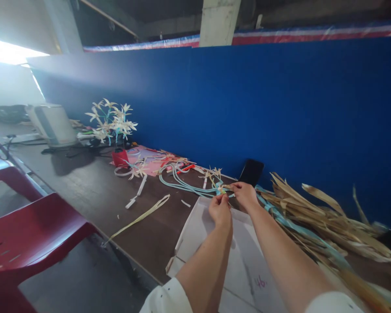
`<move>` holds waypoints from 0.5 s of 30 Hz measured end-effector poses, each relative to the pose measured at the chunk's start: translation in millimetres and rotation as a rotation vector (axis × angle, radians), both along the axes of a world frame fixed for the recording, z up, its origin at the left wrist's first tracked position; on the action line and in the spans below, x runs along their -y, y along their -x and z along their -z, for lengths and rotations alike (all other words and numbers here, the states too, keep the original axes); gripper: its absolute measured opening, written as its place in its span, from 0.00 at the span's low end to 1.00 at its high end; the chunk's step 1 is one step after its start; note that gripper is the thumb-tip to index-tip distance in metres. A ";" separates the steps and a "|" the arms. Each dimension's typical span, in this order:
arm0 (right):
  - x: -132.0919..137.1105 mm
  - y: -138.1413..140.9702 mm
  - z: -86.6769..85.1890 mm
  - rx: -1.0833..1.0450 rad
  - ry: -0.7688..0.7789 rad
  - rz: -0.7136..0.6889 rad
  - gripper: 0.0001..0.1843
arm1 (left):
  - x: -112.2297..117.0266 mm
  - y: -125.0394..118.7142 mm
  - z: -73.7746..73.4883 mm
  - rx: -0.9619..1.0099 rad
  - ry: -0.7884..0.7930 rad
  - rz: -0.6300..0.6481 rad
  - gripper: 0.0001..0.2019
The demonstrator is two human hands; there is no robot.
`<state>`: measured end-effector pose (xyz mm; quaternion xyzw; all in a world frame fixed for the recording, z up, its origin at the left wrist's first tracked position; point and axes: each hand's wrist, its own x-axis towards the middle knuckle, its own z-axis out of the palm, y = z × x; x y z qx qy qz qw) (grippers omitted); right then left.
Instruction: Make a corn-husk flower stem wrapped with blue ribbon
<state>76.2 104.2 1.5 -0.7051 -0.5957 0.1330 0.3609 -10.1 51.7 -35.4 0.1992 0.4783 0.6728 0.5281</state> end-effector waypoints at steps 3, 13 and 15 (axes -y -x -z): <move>-19.2 8.3 -2.9 0.112 0.075 0.005 0.12 | -1.9 -2.4 2.5 0.051 -0.013 -0.053 0.10; -50.5 24.1 1.9 0.321 0.335 0.099 0.12 | -2.3 -4.0 6.3 0.093 -0.008 -0.052 0.09; -51.3 25.5 4.6 0.335 0.352 0.111 0.14 | -2.8 -4.4 8.4 0.106 -0.017 -0.048 0.09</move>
